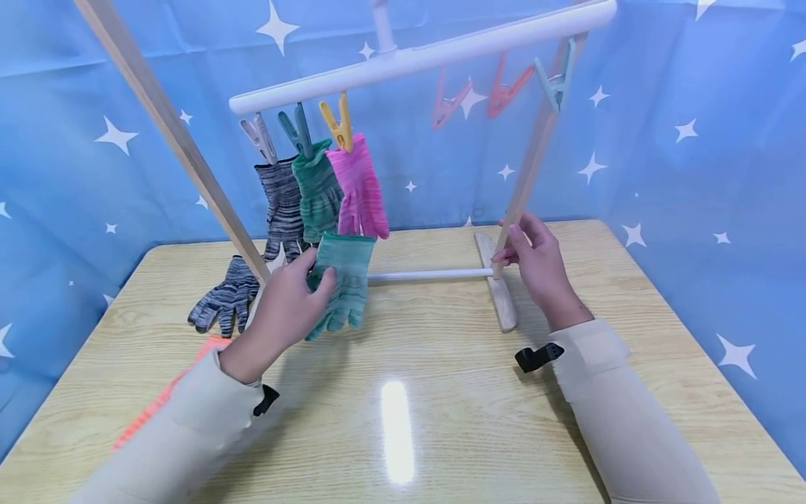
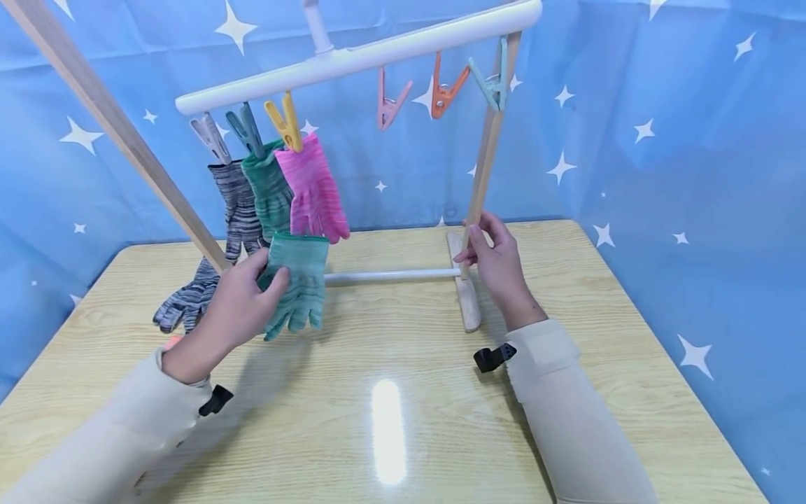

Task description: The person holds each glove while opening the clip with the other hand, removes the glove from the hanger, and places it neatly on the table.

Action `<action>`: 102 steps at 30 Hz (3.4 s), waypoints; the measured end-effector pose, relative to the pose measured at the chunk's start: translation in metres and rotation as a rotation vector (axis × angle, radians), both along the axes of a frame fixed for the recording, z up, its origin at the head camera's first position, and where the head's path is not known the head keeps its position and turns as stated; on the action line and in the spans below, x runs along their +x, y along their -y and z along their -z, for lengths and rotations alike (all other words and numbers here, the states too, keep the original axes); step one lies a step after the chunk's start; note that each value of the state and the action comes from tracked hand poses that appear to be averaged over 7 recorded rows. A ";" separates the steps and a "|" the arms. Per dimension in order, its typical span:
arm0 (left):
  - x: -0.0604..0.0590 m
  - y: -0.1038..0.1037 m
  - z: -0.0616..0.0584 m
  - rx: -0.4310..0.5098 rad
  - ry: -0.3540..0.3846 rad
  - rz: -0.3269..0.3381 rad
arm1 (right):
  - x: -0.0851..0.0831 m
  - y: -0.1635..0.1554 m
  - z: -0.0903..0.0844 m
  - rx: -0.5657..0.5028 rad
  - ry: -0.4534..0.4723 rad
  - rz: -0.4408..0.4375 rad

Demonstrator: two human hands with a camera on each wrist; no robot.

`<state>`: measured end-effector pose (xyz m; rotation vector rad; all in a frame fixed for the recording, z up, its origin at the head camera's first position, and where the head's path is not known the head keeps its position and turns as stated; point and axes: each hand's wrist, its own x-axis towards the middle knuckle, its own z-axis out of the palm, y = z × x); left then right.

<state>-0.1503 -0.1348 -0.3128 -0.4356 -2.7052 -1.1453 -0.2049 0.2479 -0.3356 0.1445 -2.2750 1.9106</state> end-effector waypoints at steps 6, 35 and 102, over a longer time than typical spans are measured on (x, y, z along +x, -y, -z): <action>0.001 0.016 0.006 0.028 0.130 0.028 | 0.001 0.000 -0.001 0.036 0.010 0.013; -0.016 0.054 0.031 -0.060 0.308 0.048 | 0.000 0.000 -0.001 0.076 0.029 0.001; -0.017 0.040 0.067 -0.477 0.396 -0.172 | -0.048 -0.021 -0.003 0.090 0.026 -0.195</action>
